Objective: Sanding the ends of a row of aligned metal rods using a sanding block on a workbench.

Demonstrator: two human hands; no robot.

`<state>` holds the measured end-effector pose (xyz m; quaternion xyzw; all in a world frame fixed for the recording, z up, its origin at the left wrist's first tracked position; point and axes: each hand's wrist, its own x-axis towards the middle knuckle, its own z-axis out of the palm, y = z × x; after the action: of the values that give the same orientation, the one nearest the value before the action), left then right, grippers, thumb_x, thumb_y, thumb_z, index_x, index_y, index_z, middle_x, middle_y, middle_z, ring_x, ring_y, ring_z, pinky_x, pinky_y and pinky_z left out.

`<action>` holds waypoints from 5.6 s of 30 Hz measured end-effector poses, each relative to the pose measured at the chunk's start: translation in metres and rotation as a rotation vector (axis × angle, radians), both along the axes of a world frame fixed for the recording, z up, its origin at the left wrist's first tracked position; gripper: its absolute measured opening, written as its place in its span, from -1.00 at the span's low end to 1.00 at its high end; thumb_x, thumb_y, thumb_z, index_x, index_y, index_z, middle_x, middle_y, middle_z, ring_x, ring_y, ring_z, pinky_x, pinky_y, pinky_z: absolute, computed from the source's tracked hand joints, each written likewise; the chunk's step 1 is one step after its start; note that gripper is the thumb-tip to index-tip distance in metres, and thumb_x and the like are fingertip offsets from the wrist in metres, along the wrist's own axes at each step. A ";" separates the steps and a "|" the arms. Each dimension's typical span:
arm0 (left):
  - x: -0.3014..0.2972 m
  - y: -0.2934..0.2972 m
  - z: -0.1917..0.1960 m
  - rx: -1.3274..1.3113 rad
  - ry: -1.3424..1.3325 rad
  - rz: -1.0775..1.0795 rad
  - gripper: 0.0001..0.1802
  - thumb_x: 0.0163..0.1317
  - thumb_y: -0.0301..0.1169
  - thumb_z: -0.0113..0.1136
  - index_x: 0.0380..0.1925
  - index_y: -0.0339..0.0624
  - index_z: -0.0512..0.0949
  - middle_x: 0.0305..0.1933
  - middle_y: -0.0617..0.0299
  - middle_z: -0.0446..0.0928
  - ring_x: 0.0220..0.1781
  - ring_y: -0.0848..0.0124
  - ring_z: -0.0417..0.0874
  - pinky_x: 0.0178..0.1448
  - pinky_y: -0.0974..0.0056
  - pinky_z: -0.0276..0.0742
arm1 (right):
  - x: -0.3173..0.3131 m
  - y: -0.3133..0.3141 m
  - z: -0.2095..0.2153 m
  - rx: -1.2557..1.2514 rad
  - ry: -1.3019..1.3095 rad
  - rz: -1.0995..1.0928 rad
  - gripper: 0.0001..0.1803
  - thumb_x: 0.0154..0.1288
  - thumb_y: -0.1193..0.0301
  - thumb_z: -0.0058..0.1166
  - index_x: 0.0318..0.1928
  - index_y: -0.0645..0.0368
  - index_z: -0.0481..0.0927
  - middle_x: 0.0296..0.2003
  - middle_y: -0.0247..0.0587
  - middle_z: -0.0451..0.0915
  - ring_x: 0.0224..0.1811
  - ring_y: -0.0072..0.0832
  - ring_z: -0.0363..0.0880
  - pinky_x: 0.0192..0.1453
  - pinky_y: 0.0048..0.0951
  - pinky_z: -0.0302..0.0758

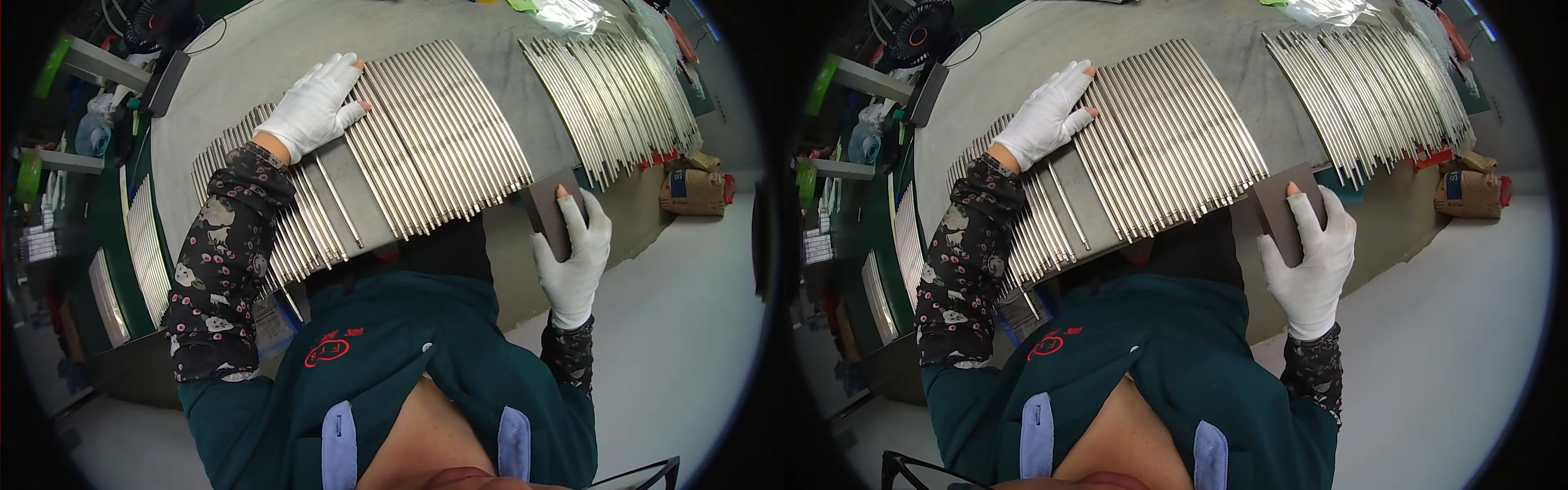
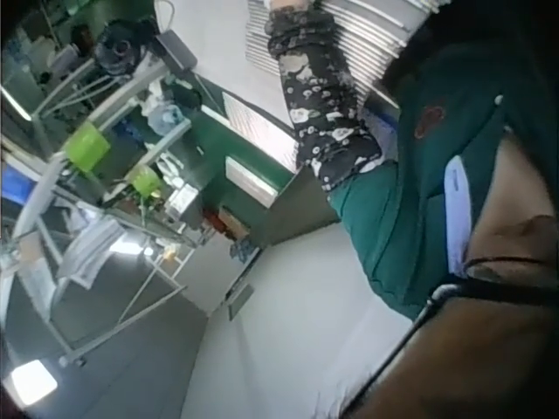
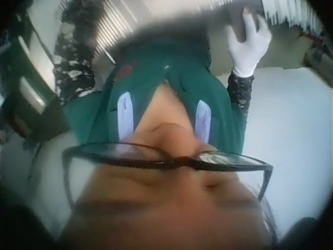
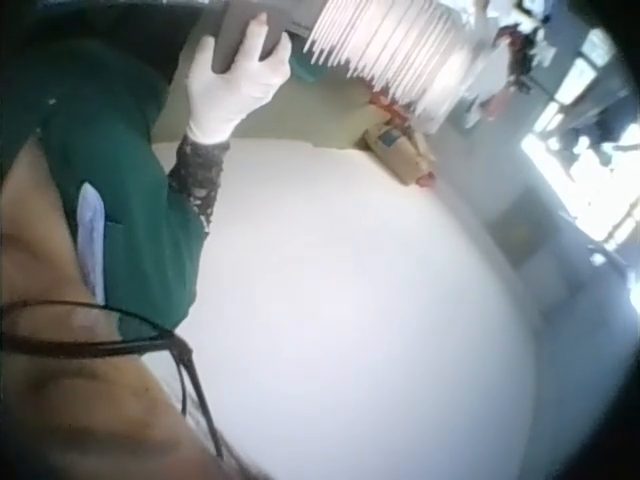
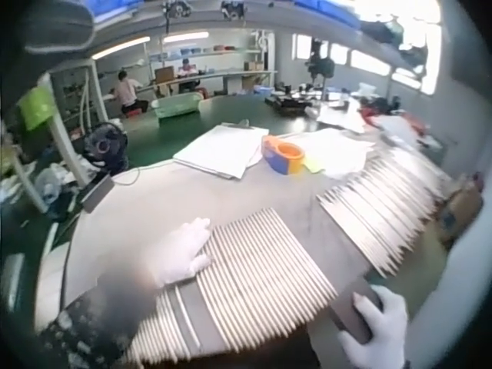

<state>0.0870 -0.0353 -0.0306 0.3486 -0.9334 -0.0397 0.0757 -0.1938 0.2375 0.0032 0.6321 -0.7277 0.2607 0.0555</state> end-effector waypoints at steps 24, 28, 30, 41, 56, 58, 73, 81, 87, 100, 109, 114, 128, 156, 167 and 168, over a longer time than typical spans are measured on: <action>-0.064 0.067 0.010 -0.112 -0.055 -0.391 -0.25 0.33 0.14 -0.11 0.40 -0.04 0.23 0.51 -0.08 0.12 0.53 -0.02 0.12 0.51 -0.22 -0.01 | 0.041 -0.023 0.008 0.099 0.147 0.189 -0.39 -0.07 0.38 0.34 0.11 0.00 0.57 0.08 0.09 0.43 0.02 -0.04 0.45 0.07 -0.14 0.45; -0.064 0.065 0.009 -0.084 -0.078 -0.388 -0.22 0.34 0.19 -0.18 0.42 -0.03 0.21 0.52 -0.10 0.07 0.53 -0.08 0.09 0.53 -0.21 -0.07 | -0.016 -0.012 0.006 -0.104 0.142 -0.137 -0.35 -0.10 0.41 0.35 0.14 0.02 0.56 0.08 0.03 0.44 0.04 -0.07 0.43 0.12 -0.15 0.45; -0.066 0.065 0.011 -0.089 -0.103 -0.406 -0.22 0.35 0.20 -0.19 0.43 -0.03 0.20 0.53 -0.10 0.06 0.54 -0.08 0.08 0.53 -0.23 -0.07 | -0.019 -0.001 0.001 -0.090 0.112 -0.131 -0.33 -0.10 0.40 0.36 0.15 0.01 0.55 0.10 0.02 0.42 0.05 -0.07 0.42 0.13 -0.15 0.45; -0.133 0.054 0.008 -0.115 -0.095 -0.471 -0.30 0.38 0.12 -0.17 0.38 -0.04 0.26 0.49 0.01 0.16 0.53 0.01 0.13 0.50 -0.25 0.00 | 0.035 -0.002 -0.007 0.054 -0.105 0.321 -0.31 -0.20 0.32 0.40 0.10 -0.08 0.55 0.11 0.06 0.40 0.04 -0.06 0.46 0.02 -0.13 0.47; -0.140 0.053 0.006 -0.109 -0.063 -0.448 -0.34 0.32 0.05 -0.06 0.33 -0.05 0.34 0.46 0.06 0.23 0.53 0.03 0.14 0.51 -0.24 -0.02 | -0.023 -0.021 -0.010 -0.099 0.091 -0.071 -0.42 -0.11 0.35 0.36 0.05 0.04 0.58 0.06 0.09 0.44 -0.04 -0.05 0.47 0.05 -0.10 0.47; -0.136 0.054 0.005 -0.105 -0.065 -0.441 -0.34 0.32 0.05 -0.07 0.33 -0.05 0.34 0.46 0.06 0.23 0.53 0.03 0.14 0.51 -0.24 -0.01 | 0.008 -0.015 -0.007 -0.014 -0.042 0.236 -0.38 -0.15 0.30 0.38 0.05 -0.01 0.58 0.08 0.04 0.43 -0.01 -0.06 0.48 0.09 -0.12 0.45; -0.159 0.051 0.006 -0.094 -0.033 -0.446 -0.33 0.35 0.06 -0.10 0.35 -0.06 0.32 0.46 0.05 0.22 0.52 0.07 0.16 0.50 -0.19 0.01 | -0.033 -0.018 0.000 -0.087 0.126 -0.149 -0.36 -0.12 0.37 0.37 0.11 0.00 0.57 0.11 0.05 0.42 0.06 -0.04 0.43 0.12 -0.15 0.45; -0.116 0.015 0.014 -0.114 0.102 -0.362 -0.27 0.40 0.06 -0.08 0.43 -0.11 0.16 0.52 -0.01 0.08 0.56 0.03 0.07 0.56 -0.16 -0.06 | -0.024 -0.005 -0.009 -0.057 0.062 -0.050 -0.27 -0.12 0.45 0.36 0.19 0.03 0.51 0.17 0.06 0.39 0.12 -0.05 0.39 0.20 -0.12 0.40; -0.019 -0.018 0.008 0.081 0.024 -0.149 -0.18 0.41 0.18 -0.18 0.46 -0.15 0.07 0.53 -0.06 0.08 0.58 0.01 0.00 0.60 0.04 -0.10 | -0.032 -0.005 -0.017 -0.060 0.047 -0.017 -0.25 -0.12 0.45 0.35 0.22 0.01 0.50 0.18 0.06 0.38 0.16 -0.05 0.37 0.23 -0.13 0.38; -0.013 0.025 0.010 -0.106 -0.182 -0.324 -0.22 0.38 0.19 -0.19 0.45 0.00 0.15 0.56 0.05 0.03 0.58 0.07 0.01 0.58 -0.14 -0.08 | -0.015 -0.010 -0.011 -0.023 0.070 0.046 -0.22 -0.13 0.44 0.37 0.24 -0.01 0.48 0.17 0.05 0.38 0.14 -0.07 0.38 0.22 -0.13 0.37; 0.007 0.033 0.015 -0.069 -0.161 -0.351 -0.20 0.36 0.17 -0.13 0.48 0.02 0.09 0.58 0.00 -0.06 0.58 -0.04 0.00 0.55 -0.22 -0.05 | 0.001 -0.013 -0.006 -0.019 0.043 0.106 -0.22 -0.13 0.45 0.37 0.23 0.00 0.47 0.16 0.04 0.38 0.12 -0.07 0.38 0.19 -0.12 0.38; 0.012 0.036 0.016 -0.067 -0.188 -0.347 -0.21 0.37 0.16 -0.13 0.48 0.01 0.09 0.58 -0.01 -0.06 0.57 -0.05 0.01 0.54 -0.22 -0.05 | 0.005 -0.014 -0.008 -0.014 0.023 0.132 -0.24 -0.12 0.46 0.35 0.23 0.01 0.47 0.16 0.04 0.38 0.12 -0.07 0.38 0.19 -0.13 0.38; 0.008 0.036 0.014 -0.049 -0.164 -0.351 -0.20 0.34 0.07 -0.02 0.48 0.00 0.08 0.58 -0.02 -0.05 0.57 -0.03 0.02 0.55 -0.21 -0.05 | 0.030 -0.014 -0.002 0.032 0.015 0.182 -0.22 -0.18 0.43 0.38 0.20 0.01 0.48 0.15 0.07 0.38 0.08 -0.02 0.39 0.14 -0.08 0.40; 0.003 0.037 0.013 -0.056 -0.111 -0.332 -0.21 0.35 0.18 -0.10 0.44 -0.03 0.18 0.54 -0.05 0.04 0.56 -0.03 0.05 0.55 -0.20 -0.07 | 0.098 -0.031 0.002 0.138 0.199 0.075 -0.35 -0.07 0.31 0.37 0.14 -0.01 0.53 0.10 0.15 0.37 0.01 -0.01 0.44 -0.02 -0.11 0.48; 0.006 0.035 0.012 -0.062 -0.157 -0.338 -0.21 0.37 0.20 -0.19 0.45 -0.02 0.15 0.55 -0.04 0.03 0.56 -0.03 0.04 0.55 -0.18 -0.07 | 0.083 0.003 0.017 0.166 0.089 0.088 -0.29 -0.19 0.36 0.41 0.13 -0.01 0.54 0.13 0.09 0.37 0.10 0.00 0.38 0.12 -0.08 0.40; 0.008 0.035 0.008 -0.075 -0.147 -0.339 -0.21 0.37 0.20 -0.19 0.46 -0.02 0.14 0.55 -0.04 0.03 0.56 -0.03 0.04 0.55 -0.18 -0.07 | 0.082 0.002 0.016 0.119 0.055 0.080 -0.30 -0.20 0.36 0.42 0.11 -0.01 0.55 0.14 0.08 0.36 0.10 0.00 0.38 0.14 -0.08 0.39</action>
<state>0.0949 -0.0008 -0.0224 0.1851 -0.9826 0.0086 0.0122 -0.1113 0.2393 0.0196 0.6696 -0.7143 0.2016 0.0275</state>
